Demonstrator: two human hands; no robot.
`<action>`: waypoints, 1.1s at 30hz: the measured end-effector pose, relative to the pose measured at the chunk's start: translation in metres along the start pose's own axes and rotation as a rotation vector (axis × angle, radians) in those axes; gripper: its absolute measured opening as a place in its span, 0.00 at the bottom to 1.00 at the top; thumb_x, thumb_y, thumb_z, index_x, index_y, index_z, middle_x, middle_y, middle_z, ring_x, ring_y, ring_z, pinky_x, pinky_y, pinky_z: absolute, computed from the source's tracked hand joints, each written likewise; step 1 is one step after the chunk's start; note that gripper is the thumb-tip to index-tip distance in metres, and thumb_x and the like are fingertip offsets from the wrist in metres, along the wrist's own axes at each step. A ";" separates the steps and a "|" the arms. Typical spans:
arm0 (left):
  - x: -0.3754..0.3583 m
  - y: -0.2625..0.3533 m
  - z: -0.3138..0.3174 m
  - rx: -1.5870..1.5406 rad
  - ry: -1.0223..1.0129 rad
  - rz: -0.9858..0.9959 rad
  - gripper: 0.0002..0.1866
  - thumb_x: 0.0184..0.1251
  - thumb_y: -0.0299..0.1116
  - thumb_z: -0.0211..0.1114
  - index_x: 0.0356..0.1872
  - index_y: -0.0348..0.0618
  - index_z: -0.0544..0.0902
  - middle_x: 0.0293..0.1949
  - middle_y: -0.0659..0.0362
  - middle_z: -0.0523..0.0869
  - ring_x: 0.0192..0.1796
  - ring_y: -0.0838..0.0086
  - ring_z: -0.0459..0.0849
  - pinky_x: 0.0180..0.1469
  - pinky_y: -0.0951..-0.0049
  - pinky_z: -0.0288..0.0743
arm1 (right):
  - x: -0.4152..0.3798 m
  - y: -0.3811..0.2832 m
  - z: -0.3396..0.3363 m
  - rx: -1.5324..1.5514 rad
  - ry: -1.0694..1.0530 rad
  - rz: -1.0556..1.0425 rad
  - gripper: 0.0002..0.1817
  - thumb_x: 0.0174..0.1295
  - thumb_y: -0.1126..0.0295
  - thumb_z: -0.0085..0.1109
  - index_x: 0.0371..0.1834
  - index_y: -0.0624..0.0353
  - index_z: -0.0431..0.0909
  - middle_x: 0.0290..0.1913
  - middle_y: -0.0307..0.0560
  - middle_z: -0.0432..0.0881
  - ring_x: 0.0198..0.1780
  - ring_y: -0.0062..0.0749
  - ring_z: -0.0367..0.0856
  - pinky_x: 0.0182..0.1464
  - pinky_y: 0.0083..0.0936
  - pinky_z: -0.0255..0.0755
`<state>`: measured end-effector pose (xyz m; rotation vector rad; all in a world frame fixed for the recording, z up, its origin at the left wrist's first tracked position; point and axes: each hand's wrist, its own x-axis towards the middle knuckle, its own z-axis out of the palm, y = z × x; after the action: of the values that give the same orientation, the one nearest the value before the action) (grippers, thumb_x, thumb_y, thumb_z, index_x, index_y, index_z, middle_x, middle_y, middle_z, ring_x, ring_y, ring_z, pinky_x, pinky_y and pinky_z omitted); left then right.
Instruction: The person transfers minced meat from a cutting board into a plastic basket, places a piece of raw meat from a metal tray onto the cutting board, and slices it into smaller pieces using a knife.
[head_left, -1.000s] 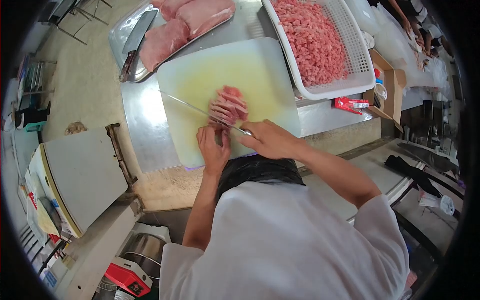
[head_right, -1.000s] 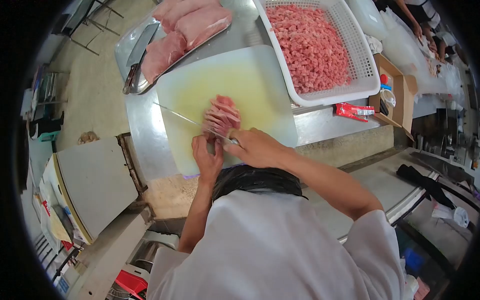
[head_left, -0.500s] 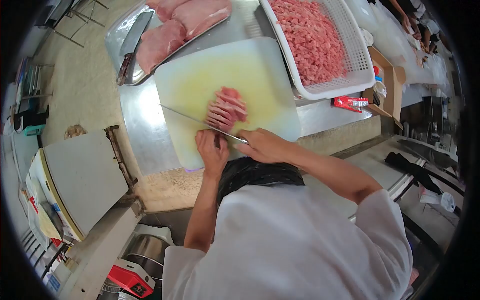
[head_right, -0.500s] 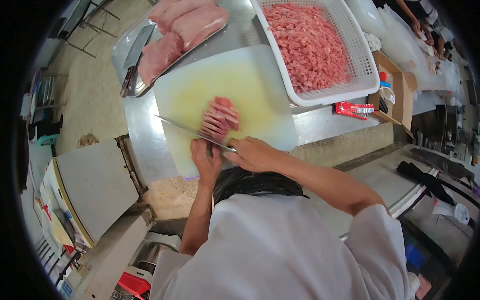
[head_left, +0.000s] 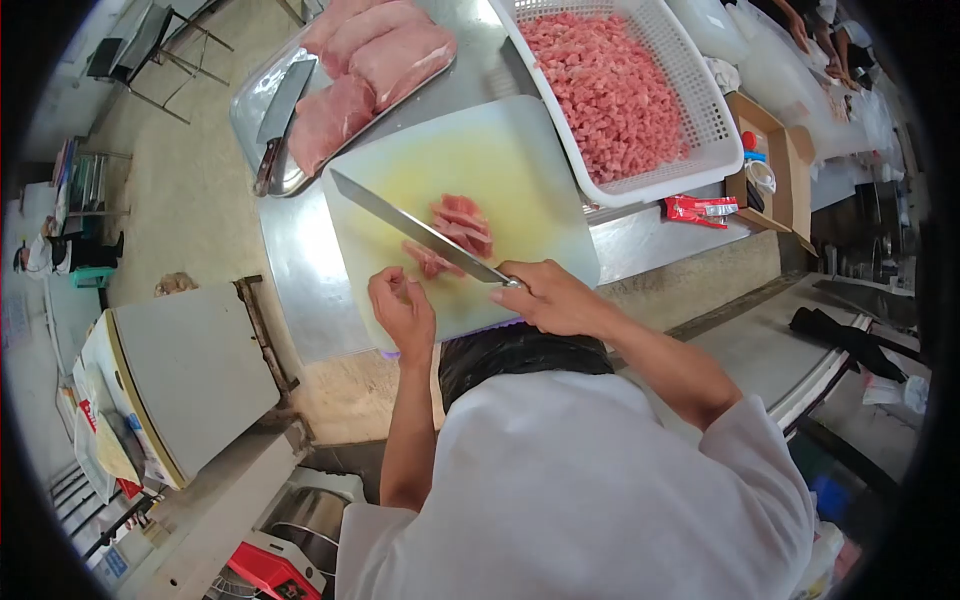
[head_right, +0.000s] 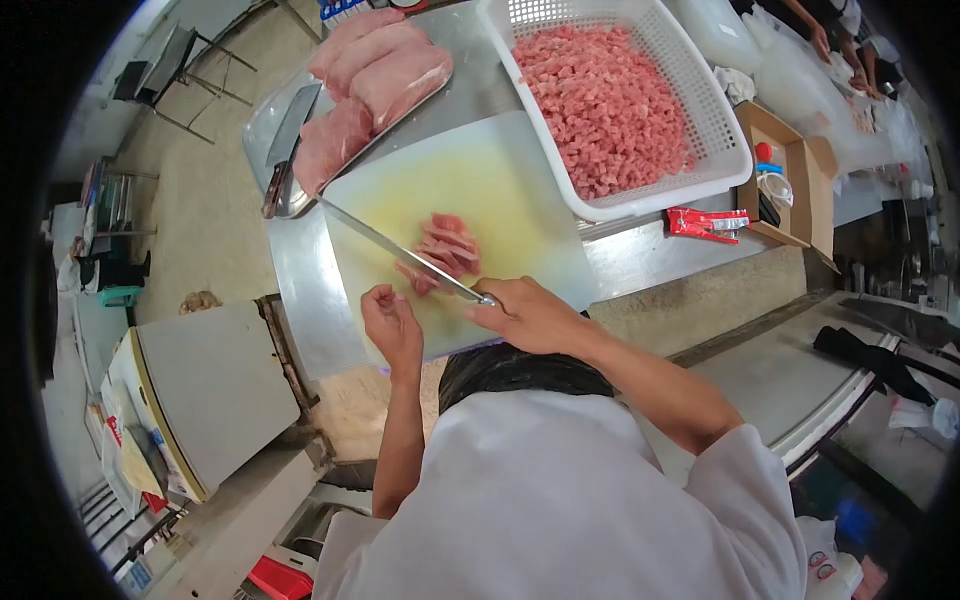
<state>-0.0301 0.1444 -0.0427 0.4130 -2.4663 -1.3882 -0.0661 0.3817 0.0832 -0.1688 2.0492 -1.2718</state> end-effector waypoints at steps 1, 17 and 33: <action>0.002 0.002 0.000 0.068 0.027 0.085 0.17 0.67 0.28 0.69 0.55 0.35 0.81 0.53 0.45 0.84 0.59 0.49 0.79 0.66 0.50 0.71 | -0.005 0.007 0.000 0.029 0.050 -0.026 0.23 0.76 0.54 0.61 0.55 0.68 0.81 0.32 0.66 0.84 0.36 0.58 0.86 0.42 0.45 0.76; 0.086 -0.039 0.015 0.471 -0.193 0.497 0.29 0.73 0.31 0.68 0.75 0.43 0.77 0.75 0.44 0.74 0.78 0.41 0.68 0.80 0.39 0.57 | -0.027 0.073 -0.012 0.194 0.303 0.048 0.21 0.79 0.56 0.58 0.56 0.67 0.82 0.19 0.48 0.77 0.20 0.29 0.78 0.25 0.32 0.71; 0.094 0.050 0.038 0.479 -0.829 0.592 0.34 0.51 0.20 0.74 0.65 0.46 0.82 0.58 0.55 0.82 0.61 0.51 0.78 0.64 0.50 0.73 | -0.031 0.072 -0.030 0.820 0.101 -0.078 0.24 0.84 0.47 0.47 0.49 0.61 0.75 0.19 0.43 0.73 0.15 0.25 0.72 0.19 0.23 0.68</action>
<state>-0.1364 0.1630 -0.0092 -0.9350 -3.1437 -0.7787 -0.0446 0.4543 0.0473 0.2007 1.4505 -2.0846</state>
